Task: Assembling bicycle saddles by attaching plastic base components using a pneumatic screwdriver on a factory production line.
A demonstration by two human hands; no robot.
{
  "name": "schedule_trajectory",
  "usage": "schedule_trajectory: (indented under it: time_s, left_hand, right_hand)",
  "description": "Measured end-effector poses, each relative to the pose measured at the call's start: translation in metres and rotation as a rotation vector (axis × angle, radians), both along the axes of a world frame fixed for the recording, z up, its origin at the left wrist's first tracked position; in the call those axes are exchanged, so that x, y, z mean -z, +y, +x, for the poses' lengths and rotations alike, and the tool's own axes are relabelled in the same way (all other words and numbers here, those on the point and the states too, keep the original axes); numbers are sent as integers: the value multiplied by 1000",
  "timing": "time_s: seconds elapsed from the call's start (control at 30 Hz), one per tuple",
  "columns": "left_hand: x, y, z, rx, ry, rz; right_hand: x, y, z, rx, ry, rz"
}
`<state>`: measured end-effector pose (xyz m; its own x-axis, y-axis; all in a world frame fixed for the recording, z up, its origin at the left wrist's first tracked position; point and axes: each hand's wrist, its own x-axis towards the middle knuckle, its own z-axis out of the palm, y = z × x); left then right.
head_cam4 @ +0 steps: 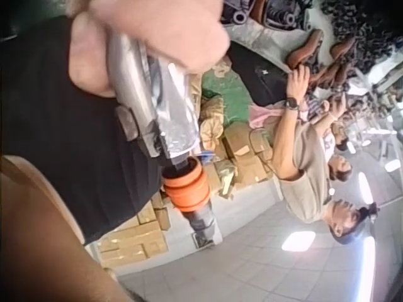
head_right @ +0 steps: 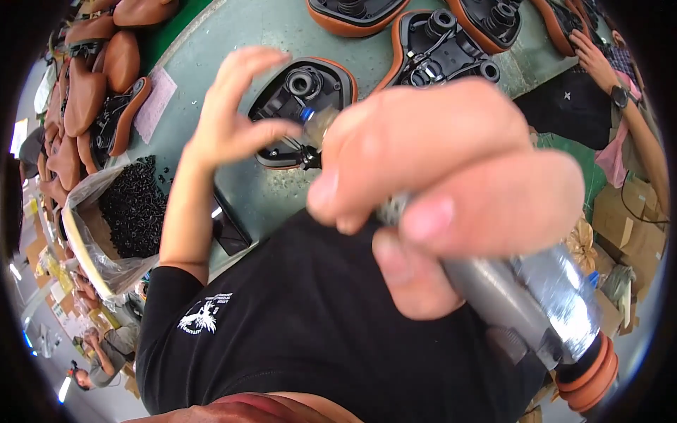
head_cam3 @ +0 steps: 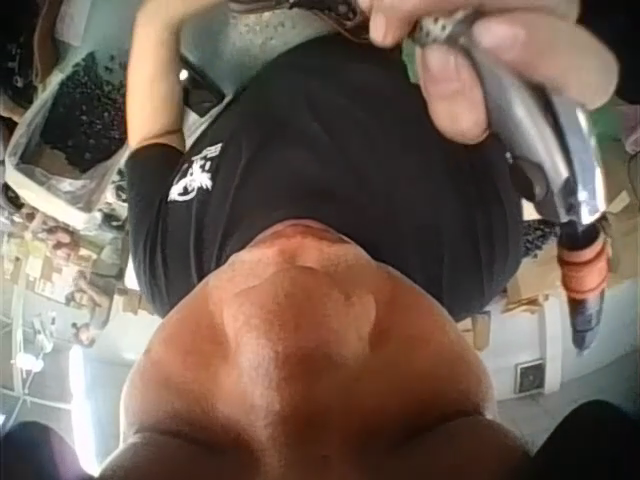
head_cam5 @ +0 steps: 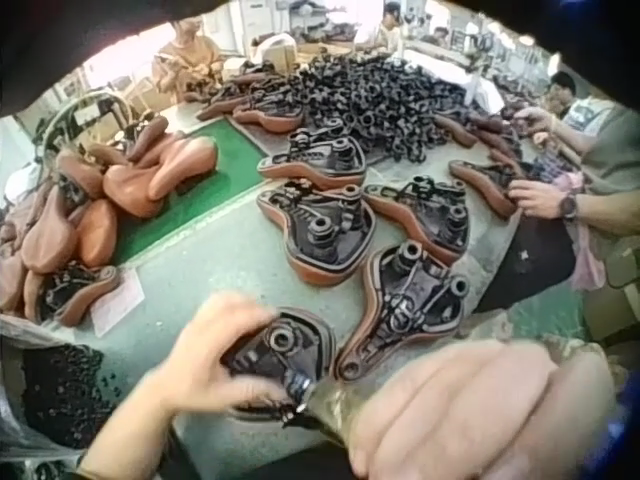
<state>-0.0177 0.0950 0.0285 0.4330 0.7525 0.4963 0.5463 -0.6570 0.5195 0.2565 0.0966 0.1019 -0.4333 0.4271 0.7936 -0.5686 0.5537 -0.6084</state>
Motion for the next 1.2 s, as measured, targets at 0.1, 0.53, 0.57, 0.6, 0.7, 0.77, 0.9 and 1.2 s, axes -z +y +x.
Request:
schedule_trajectory:
  time_s: [0.1,0.53,0.57,0.6,0.7,0.77,0.9,1.2]
  left_hand:
    - [25,33,-17,51,175,-173]
    - [61,36,-6,125,-292,-549]
    - [62,36,-5,118,-294,-542]
    - [62,35,-6,103,-304,-541]
    - [67,36,-7,130,-339,-510]
    - [70,36,-9,116,-346,-491]
    - [74,36,-11,141,-345,-498]
    - [57,33,-12,116,-129,-464]
  right_hand:
    - [10,10,7,44,-55,22]
    - [33,23,-28,48,-48,-141]
    - [35,25,-31,56,-60,-132]
    - [37,26,-36,63,-71,-123]
    - [35,21,-43,121,-228,-75]
    - [32,18,-48,142,-284,-22]
    - [34,11,-59,144,-267,-29]
    - [13,12,-19,258,-53,7]
